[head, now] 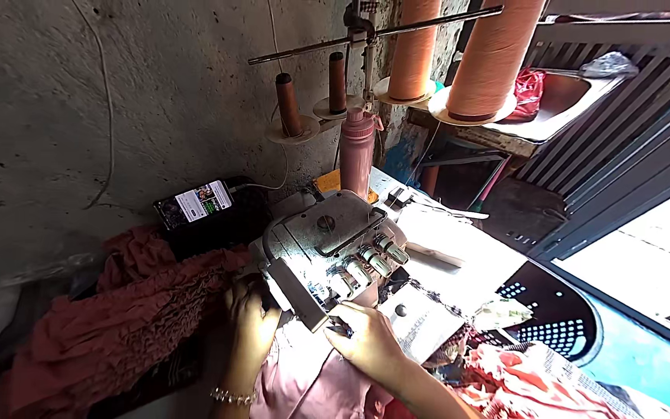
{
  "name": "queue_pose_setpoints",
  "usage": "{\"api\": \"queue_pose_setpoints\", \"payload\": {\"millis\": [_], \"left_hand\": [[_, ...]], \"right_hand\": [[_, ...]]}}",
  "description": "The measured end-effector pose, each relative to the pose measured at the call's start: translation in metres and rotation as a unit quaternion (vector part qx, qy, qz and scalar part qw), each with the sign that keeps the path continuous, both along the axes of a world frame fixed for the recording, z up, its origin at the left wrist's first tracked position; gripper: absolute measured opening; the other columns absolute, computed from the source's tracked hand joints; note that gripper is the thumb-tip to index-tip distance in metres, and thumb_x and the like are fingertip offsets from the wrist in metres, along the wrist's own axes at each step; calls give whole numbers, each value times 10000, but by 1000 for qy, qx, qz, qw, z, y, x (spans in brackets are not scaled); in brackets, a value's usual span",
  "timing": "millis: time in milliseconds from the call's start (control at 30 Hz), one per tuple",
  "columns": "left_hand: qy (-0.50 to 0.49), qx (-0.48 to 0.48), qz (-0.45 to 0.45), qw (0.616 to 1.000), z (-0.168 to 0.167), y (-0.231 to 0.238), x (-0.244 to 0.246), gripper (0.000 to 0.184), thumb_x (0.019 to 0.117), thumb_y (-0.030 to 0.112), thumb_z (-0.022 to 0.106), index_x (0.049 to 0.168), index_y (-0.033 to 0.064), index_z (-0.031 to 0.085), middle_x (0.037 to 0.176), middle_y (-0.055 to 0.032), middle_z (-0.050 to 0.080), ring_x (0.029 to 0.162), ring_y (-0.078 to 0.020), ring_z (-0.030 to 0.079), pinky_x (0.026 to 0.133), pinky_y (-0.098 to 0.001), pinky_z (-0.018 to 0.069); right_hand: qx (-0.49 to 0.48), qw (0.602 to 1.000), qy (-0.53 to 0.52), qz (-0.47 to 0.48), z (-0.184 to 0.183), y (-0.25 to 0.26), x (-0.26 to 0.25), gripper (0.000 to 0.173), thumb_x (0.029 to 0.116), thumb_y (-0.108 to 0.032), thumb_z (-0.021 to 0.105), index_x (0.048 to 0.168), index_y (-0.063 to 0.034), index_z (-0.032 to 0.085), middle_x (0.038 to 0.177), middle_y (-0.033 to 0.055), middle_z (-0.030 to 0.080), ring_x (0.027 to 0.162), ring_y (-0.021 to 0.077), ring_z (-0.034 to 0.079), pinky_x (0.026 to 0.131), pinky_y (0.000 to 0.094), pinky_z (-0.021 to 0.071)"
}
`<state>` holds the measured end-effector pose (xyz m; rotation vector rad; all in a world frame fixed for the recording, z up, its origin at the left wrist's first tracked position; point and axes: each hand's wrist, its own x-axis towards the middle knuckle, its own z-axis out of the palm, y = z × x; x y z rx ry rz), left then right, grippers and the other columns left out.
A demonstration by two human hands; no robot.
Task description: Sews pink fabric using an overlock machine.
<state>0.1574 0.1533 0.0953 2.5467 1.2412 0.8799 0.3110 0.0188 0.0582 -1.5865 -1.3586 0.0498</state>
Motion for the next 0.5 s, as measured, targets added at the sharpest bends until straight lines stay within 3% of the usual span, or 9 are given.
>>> {"api": "queue_pose_setpoints", "payload": {"millis": [133, 200, 267, 300, 333, 367, 400, 433, 500], "left_hand": [[-9, -6, 1, 1000, 1, 0, 0, 348, 844, 292, 660, 972, -19, 749, 1232, -219, 664, 1248, -440, 544, 1083, -581, 372], [-4, -27, 0, 1000, 2, 0, -1, 368, 859, 294, 668, 1021, -28, 743, 1272, -227, 642, 1280, -444, 516, 1102, -569, 360], [-2, -41, 1, 999, 0, -1, -2, 370, 869, 292, 665, 1044, -27, 737, 1293, -226, 631, 1308, -443, 494, 1119, -565, 344], [-5, -43, 1, 999, -2, -1, -2, 366, 867, 287, 661, 1045, -24, 735, 1299, -225, 627, 1317, -444, 485, 1126, -567, 337], [-10, -43, 2, 999, -3, 0, -1, 364, 867, 289, 655, 1044, -18, 737, 1304, -221, 625, 1324, -440, 480, 1132, -569, 329], [-15, -43, 2, 999, -3, 1, 0, 360, 867, 285, 653, 1043, -16, 738, 1311, -219, 622, 1330, -440, 474, 1133, -570, 328], [-18, -44, 4, 999, -3, 1, 1, 357, 867, 282, 651, 1041, -17, 737, 1320, -220, 618, 1341, -440, 468, 1141, -568, 324], [-20, -45, 5, 999, -3, 1, 2, 353, 865, 278, 654, 1039, -18, 736, 1323, -222, 616, 1344, -440, 467, 1144, -568, 320], [-23, -41, 4, 999, -4, -1, 0, 346, 862, 272, 660, 1023, -25, 735, 1306, -224, 622, 1331, -435, 478, 1141, -562, 319]], "right_hand": [[176, 984, 12, 11, 9, -31, 33, 123, 975, -248, 658, 983, -132, 698, 894, -25, 692, 799, 0, 646, 693, 148, 538], [217, 971, 15, -102, 28, -41, 81, 209, 1028, -197, 571, 954, -19, 653, 843, -5, 663, 725, -55, 603, 658, 109, 509], [119, 974, 38, -191, 35, -25, 144, 310, 1052, -166, 502, 1013, 93, 668, 877, 130, 661, 658, 61, 581, 616, 237, 506], [18, 979, 76, -188, 36, -12, 171, 337, 1066, -157, 486, 1101, 112, 685, 1004, 227, 691, 740, 195, 636, 700, 380, 535], [-83, 973, 127, -173, 37, 5, 191, 341, 1079, -167, 484, 1152, 93, 691, 1084, 239, 699, 825, 245, 654, 785, 450, 524], [-162, 958, 171, -164, 39, 25, 204, 356, 1085, -237, 512, 1131, 55, 711, 1047, 178, 718, 804, 185, 633, 764, 401, 507], [-233, 939, 205, -149, 45, 42, 210, 374, 1082, -324, 530, 1073, 3, 710, 926, 70, 687, 690, 81, 544, 650, 290, 449], [-286, 923, 227, -123, 52, 55, 211, 353, 1074, -335, 547, 1038, -11, 683, 813, 20, 596, 608, 50, 458, 575, 243, 391], [-316, 919, 223, -75, 55, 66, 212, 235, 1055, -213, 590, 1012, 10, 652, 747, 26, 506, 596, 73, 404, 578, 263, 367]]}}
